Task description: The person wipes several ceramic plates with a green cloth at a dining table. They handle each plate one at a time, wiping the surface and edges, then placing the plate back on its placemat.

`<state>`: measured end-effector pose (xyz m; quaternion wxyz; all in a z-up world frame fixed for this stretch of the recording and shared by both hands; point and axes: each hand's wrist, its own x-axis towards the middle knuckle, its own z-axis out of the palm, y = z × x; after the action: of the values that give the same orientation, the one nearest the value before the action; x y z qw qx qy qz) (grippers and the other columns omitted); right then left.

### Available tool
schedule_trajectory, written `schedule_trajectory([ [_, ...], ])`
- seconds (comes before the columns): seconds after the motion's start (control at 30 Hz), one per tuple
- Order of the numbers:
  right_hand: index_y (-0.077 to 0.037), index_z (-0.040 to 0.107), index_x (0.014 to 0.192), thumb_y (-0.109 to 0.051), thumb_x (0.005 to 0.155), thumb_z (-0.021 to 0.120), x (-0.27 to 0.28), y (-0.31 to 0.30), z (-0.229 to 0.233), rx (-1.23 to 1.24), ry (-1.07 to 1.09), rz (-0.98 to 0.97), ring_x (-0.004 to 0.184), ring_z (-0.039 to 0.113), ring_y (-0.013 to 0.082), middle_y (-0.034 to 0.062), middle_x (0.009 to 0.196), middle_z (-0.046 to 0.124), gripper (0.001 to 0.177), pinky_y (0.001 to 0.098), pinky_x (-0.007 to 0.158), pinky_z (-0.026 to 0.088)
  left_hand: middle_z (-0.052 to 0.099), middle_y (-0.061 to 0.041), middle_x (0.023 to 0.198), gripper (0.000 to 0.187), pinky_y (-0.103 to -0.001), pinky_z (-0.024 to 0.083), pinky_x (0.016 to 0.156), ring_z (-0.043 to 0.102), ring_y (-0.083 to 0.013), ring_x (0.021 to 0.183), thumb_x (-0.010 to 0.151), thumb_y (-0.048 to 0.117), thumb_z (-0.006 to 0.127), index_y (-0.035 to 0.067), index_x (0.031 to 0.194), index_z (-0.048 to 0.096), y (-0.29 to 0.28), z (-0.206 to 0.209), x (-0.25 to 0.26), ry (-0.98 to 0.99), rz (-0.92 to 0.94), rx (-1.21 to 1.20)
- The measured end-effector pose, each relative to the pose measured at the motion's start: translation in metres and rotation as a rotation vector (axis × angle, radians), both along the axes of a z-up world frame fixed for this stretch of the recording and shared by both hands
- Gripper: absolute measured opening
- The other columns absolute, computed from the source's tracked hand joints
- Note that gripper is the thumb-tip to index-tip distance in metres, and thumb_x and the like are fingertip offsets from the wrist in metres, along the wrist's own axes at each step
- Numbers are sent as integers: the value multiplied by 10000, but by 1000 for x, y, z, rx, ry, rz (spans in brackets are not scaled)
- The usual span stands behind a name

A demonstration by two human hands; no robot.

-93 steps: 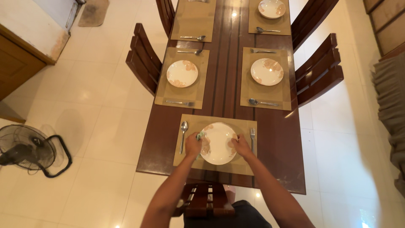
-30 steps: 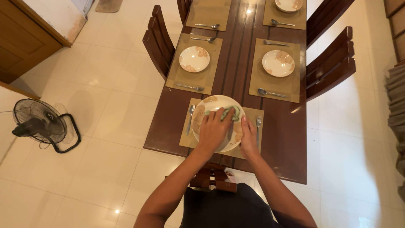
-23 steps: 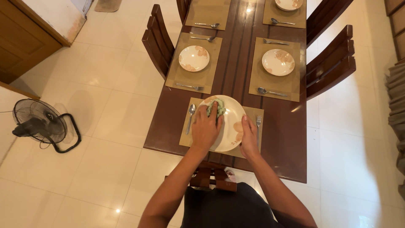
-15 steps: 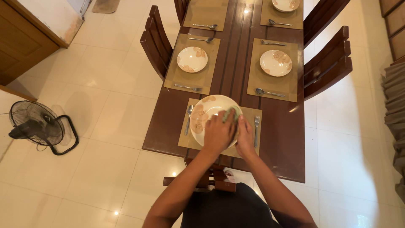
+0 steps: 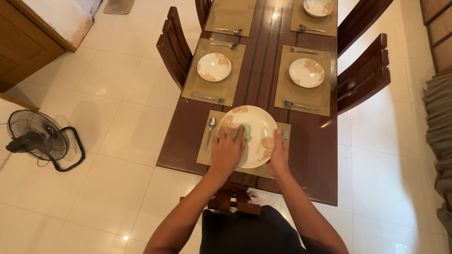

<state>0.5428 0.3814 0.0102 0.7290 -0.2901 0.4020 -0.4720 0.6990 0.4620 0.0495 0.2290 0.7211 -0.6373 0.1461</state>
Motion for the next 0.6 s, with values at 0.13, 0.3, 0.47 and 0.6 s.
schedule_trajectory([
  [0.13, 0, 631, 1219, -438, 1064, 507, 11, 10, 2, -50, 29, 58, 904, 689, 184, 113, 1056, 699, 481, 354, 765, 591, 619, -80, 1114, 446, -491, 478, 818, 613, -295, 970, 936, 304, 639, 98, 1330, 674, -20, 5, 2, 43, 37, -70],
  [0.3, -42, 619, 1267, -471, 1025, 460, 16, 12, 5, -20, 33, 88, 1029, 694, 153, 91, 1164, 695, 518, 324, 866, 605, 623, -113, 1091, 444, -461, 492, 771, 624, -300, 918, 953, 275, 652, 65, 1343, 668, -15, 20, -18, 199, -218, 37],
  [0.47, -3, 608, 1238, -448, 1049, 509, 1, -9, 10, -49, 1, 6, 982, 677, 228, 145, 1123, 671, 493, 378, 830, 588, 662, -70, 1089, 338, -425, 521, 750, 668, -259, 930, 932, 285, 696, 158, 1243, 733, 9, 26, -19, 200, -463, 19],
  [0.6, -13, 609, 1218, -434, 1047, 541, -6, -14, 12, -12, 14, -50, 979, 678, 199, 114, 1114, 671, 460, 373, 832, 592, 677, -60, 1076, 340, -436, 530, 743, 672, -255, 918, 894, 300, 700, 169, 1202, 758, 20, 23, -3, 70, -423, 122],
])
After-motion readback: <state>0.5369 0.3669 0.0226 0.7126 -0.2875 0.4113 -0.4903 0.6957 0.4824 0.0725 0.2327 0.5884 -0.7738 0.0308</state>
